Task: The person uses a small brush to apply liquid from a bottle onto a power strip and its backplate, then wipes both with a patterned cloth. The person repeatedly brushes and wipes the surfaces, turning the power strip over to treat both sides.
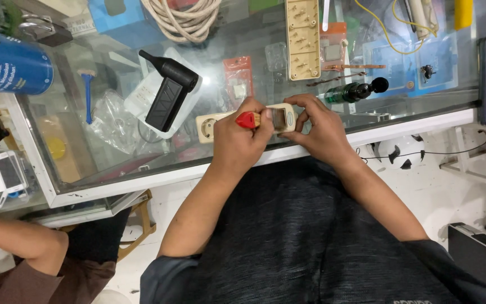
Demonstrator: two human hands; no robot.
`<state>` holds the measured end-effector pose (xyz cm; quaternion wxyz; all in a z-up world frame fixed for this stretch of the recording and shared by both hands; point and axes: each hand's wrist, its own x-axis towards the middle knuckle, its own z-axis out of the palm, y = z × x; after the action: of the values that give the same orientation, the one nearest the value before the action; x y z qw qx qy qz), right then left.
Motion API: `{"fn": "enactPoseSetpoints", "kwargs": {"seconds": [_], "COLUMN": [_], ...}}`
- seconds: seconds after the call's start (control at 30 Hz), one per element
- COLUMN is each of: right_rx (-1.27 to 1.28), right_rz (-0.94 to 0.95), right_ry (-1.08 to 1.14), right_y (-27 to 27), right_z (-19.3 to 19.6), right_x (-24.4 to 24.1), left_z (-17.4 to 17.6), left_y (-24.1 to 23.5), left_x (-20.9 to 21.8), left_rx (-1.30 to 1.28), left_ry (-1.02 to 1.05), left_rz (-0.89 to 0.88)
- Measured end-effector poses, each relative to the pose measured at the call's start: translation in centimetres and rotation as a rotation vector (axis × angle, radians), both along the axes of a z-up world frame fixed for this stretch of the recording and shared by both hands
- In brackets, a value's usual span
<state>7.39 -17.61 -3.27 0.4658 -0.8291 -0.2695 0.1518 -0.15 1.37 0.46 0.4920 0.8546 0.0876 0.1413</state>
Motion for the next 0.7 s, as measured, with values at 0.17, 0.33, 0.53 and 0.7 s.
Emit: {"fn": "enactPoseSetpoints", "kwargs": {"seconds": [0.17,0.33,0.53,0.7], "right_rx": [-0.018,0.017,0.043,0.024], "right_rz": [0.003,0.004,0.022,0.024], "right_ry": [-0.038,-0.029,-0.011,-0.042], "right_y": [-0.5,-0.4,-0.2,-0.1], "right_z": [-1.2,-2.0,-0.8,-0.6], "right_x": [0.2,0.1,-0.1,-0.4], "left_z": [-0.1,-0.4,0.0,0.6], "left_y": [-0.4,-1.1,0.0,0.3], "left_x": [0.0,0.0,-0.3,-0.6], "left_rx": [0.009,0.078,0.281,0.32], "left_ry": [0.018,-0.043,-0.065,-0.058], "left_rz": [-0.089,-0.048,-0.005,-0.11]}}
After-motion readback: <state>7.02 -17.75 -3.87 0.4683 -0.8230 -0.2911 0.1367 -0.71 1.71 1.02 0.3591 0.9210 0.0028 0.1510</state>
